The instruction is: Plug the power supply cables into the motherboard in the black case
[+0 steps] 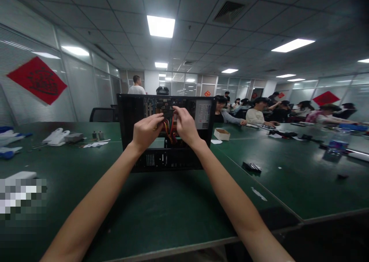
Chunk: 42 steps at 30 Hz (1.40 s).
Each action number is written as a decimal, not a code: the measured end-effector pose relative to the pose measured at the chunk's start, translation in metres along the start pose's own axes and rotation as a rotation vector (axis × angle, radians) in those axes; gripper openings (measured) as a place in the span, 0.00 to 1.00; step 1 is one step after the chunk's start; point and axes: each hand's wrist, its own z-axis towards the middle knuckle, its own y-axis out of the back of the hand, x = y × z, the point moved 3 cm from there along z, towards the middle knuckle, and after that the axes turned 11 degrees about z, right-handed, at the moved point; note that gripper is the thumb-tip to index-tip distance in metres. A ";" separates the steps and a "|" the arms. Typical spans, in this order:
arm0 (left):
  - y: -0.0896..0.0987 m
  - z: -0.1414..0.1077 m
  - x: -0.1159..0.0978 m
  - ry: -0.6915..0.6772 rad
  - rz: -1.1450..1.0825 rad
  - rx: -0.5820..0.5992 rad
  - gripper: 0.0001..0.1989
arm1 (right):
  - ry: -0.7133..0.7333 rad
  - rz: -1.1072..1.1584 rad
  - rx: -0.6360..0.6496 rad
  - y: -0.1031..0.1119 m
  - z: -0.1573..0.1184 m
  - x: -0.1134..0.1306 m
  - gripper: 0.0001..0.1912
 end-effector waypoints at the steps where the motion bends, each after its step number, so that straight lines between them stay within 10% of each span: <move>1: -0.003 -0.001 0.001 -0.002 0.004 0.002 0.11 | 0.058 -0.085 0.030 -0.003 -0.003 -0.001 0.24; 7: -0.025 -0.012 0.008 0.076 -0.008 0.138 0.12 | 0.191 -0.318 0.219 -0.029 -0.018 -0.015 0.23; 15: -0.072 -0.032 0.025 0.225 -0.158 0.393 0.12 | -0.246 -0.531 0.283 -0.040 -0.036 -0.069 0.18; 22: -0.124 -0.013 0.029 0.044 0.000 0.808 0.13 | -0.502 -0.490 0.417 -0.031 -0.047 -0.104 0.17; 42: -0.143 -0.038 0.037 0.095 0.157 0.903 0.15 | -0.610 -0.378 0.560 -0.034 -0.050 -0.105 0.15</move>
